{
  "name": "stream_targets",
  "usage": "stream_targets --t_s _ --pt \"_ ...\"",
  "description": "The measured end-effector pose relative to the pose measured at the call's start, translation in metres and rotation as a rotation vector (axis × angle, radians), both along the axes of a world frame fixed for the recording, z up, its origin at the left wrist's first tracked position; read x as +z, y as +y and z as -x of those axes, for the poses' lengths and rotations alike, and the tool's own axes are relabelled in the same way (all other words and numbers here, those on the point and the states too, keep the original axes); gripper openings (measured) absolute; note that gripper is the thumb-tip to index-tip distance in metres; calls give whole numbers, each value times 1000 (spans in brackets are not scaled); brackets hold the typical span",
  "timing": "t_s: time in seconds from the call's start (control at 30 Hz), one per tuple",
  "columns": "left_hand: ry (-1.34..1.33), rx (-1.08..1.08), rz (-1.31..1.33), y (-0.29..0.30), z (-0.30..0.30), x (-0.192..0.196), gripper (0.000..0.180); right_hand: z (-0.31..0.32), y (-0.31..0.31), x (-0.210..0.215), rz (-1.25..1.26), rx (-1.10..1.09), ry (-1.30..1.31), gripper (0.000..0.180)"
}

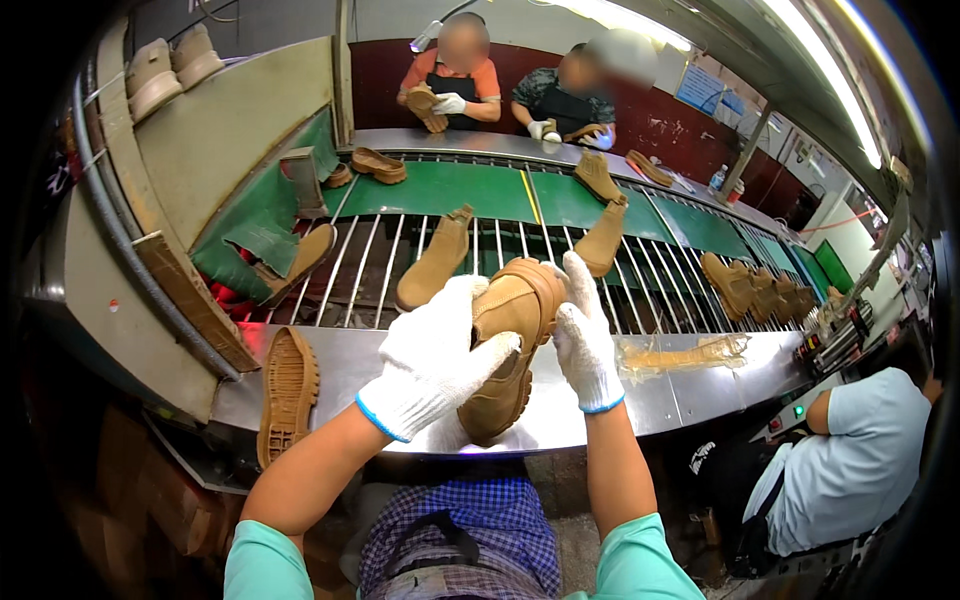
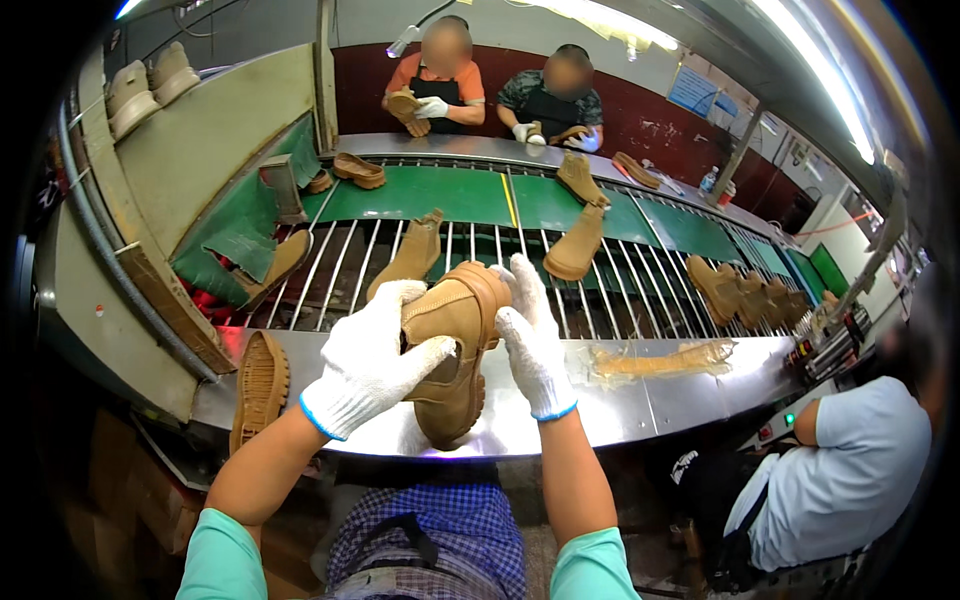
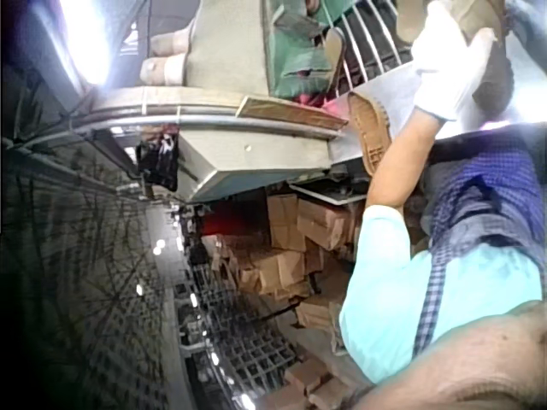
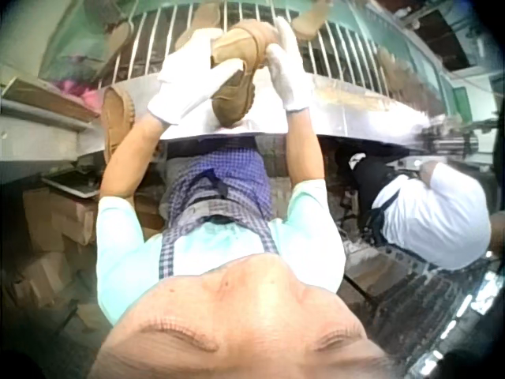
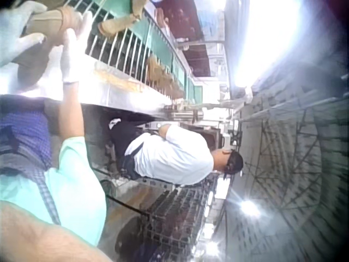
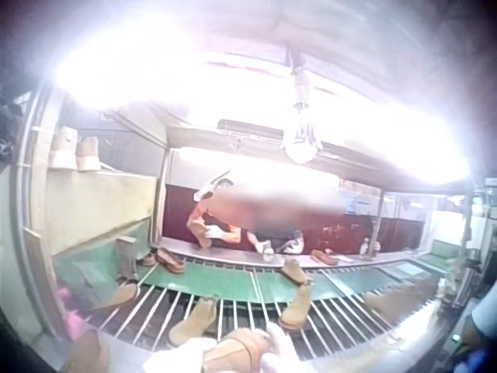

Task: The person trims excess material from the edges of boot components using a knife, fits outsoles onto the boot uppers, and places finished components onto a moving conveyor belt.

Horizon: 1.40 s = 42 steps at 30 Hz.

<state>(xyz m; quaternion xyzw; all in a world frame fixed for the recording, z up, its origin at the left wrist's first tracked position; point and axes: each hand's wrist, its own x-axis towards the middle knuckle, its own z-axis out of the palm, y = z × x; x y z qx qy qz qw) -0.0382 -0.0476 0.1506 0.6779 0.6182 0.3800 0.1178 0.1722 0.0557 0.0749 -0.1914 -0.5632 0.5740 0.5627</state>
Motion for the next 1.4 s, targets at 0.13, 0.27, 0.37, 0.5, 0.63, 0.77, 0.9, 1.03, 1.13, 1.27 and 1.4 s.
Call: stream_targets --t_s 0.13,0.27,0.37,0.5,0.63,0.77,0.9,1.03,1.13,1.27,1.4 --pt "3 -29 -40 8 -5 -1 68 0 -10 -3 35 -14 84 88" --pt "3 -3 -83 22 -5 -9 65 9 -9 -36 -40 -144 -74 77" --pt "26 1 -20 23 -8 0 63 27 -2 -44 -75 -303 -168 67" --pt "150 -14 -91 21 -24 -3 58 31 -6 -32 -73 -441 -254 54" --pt "281 -69 -270 13 -42 -7 55 4 -5 -29 -144 -456 -324 49" --pt "329 -145 -323 2 -61 -11 66 -21 -22 0 -84 -387 -405 47" --pt "345 -222 -419 -8 -70 -14 71 -46 -35 11 -84 -374 -553 47" --pt "327 -302 -517 -15 -68 -28 76 -60 -50 29 5 -311 -671 49" --pt "300 -355 -583 -19 -63 -35 77 -66 -56 44 -23 -293 -812 55" --pt "299 -396 -661 -28 -61 -39 75 -70 -71 96 50 -122 -1029 67" --pt "329 -468 -677 -40 -47 -34 74 -65 -72 136 147 76 -1268 67"
